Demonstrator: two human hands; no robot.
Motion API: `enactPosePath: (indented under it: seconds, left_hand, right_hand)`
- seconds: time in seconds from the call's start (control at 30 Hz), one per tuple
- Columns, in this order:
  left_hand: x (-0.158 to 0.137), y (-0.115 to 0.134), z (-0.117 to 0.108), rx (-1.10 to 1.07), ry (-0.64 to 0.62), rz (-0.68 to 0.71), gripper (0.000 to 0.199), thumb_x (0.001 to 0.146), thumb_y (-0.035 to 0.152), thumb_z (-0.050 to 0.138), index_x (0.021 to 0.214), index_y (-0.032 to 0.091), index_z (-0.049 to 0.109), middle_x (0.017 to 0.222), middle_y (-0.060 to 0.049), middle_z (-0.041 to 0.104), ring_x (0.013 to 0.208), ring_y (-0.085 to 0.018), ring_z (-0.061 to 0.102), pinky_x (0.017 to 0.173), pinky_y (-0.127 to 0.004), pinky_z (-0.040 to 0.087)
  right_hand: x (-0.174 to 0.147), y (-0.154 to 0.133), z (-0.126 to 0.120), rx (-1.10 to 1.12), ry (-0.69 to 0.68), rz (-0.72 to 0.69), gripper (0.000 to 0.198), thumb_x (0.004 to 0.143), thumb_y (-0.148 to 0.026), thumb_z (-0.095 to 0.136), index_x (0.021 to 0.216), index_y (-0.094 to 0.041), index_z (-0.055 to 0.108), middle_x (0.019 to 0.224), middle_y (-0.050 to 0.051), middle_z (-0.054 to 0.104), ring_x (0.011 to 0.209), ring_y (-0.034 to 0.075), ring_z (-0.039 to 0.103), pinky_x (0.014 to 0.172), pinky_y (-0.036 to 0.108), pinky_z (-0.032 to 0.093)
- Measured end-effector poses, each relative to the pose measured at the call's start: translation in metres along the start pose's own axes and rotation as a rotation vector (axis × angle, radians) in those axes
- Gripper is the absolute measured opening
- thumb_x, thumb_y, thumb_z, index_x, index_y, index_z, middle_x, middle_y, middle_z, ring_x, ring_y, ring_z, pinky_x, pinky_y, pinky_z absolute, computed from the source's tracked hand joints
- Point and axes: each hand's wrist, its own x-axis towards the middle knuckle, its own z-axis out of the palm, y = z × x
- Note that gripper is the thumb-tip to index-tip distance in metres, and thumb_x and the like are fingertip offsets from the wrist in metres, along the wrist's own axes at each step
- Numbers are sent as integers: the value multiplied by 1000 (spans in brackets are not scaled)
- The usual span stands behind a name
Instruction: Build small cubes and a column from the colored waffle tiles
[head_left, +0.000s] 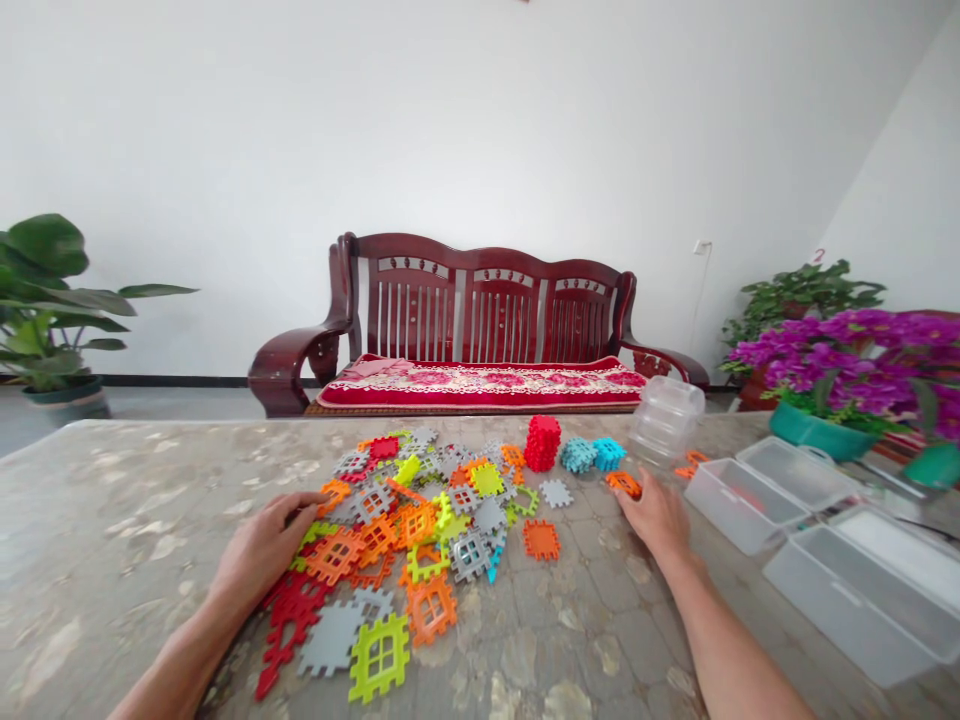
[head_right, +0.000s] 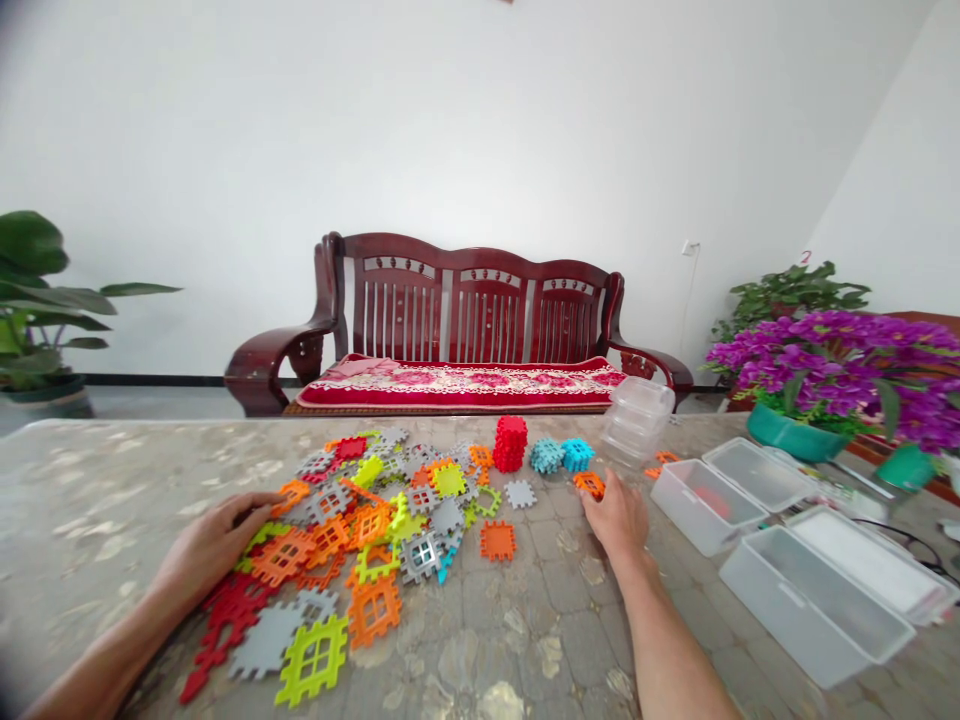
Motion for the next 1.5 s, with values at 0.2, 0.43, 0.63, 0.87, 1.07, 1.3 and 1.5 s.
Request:
enactPosePath:
  seconds: [0.2,0.43,0.63,0.87,1.07,1.3,1.5]
  left_hand:
    - [-1,4,-2,1,3,15,43,81,50,44,98,26,75,110,-5,74,102,-26,67,90,-34,51]
    - [-1,5,-2,-8,-21,-1,44,81,49,43,101,24,74,113,-6,73,106,-27,66,95,-35,49]
    - [-3,6,-1,-33,-8,-5,45,82,49,43,102,23,74,113,-6,73,105,-25,66,94,-34,49]
    - [-2,5,-1,-38,1,11,42,82,47,44,101,25,74,111,-6,74,102,-25,67,91,-32,50]
    - [0,-1,3,-45,14,13,41,82,48,46,100,26,75,110,-4,74,100,-24,67,92,-32,50]
    - [1,-5,5,-35,17,12,40,82,49,46,99,26,75,110,-4,74,100,-24,67,94,-32,49]
    - [2,-5,4,-28,18,20,42,82,49,45,99,26,75,111,-5,74,101,-25,67,91,-32,51]
  right_hand:
    - [-2,1,-3,33,64,-41,55,84,-44,54,128,-12,59,114,18,69,101,34,63,85,44,48]
    - [-33,-24,-6,610,-4,-424,24,86,-36,50,93,-21,69,86,6,70,73,19,62,74,32,51]
    - [-66,-67,-22,633,-295,-823,34,74,-33,75,106,-23,69,110,7,67,94,21,62,86,35,51]
    - [-73,-73,-29,527,-202,-975,27,84,-29,67,110,-22,68,111,8,70,104,23,63,95,39,49]
    - [-66,-66,-12,645,-36,-745,31,98,-33,42,102,-24,71,93,5,76,84,18,70,77,28,53]
    - [-31,-35,6,705,137,-224,44,90,-49,41,98,-20,73,96,11,76,89,25,71,82,35,54]
    - [-24,-19,8,442,85,-216,42,90,-41,42,111,-16,69,115,14,70,105,27,66,91,39,50]
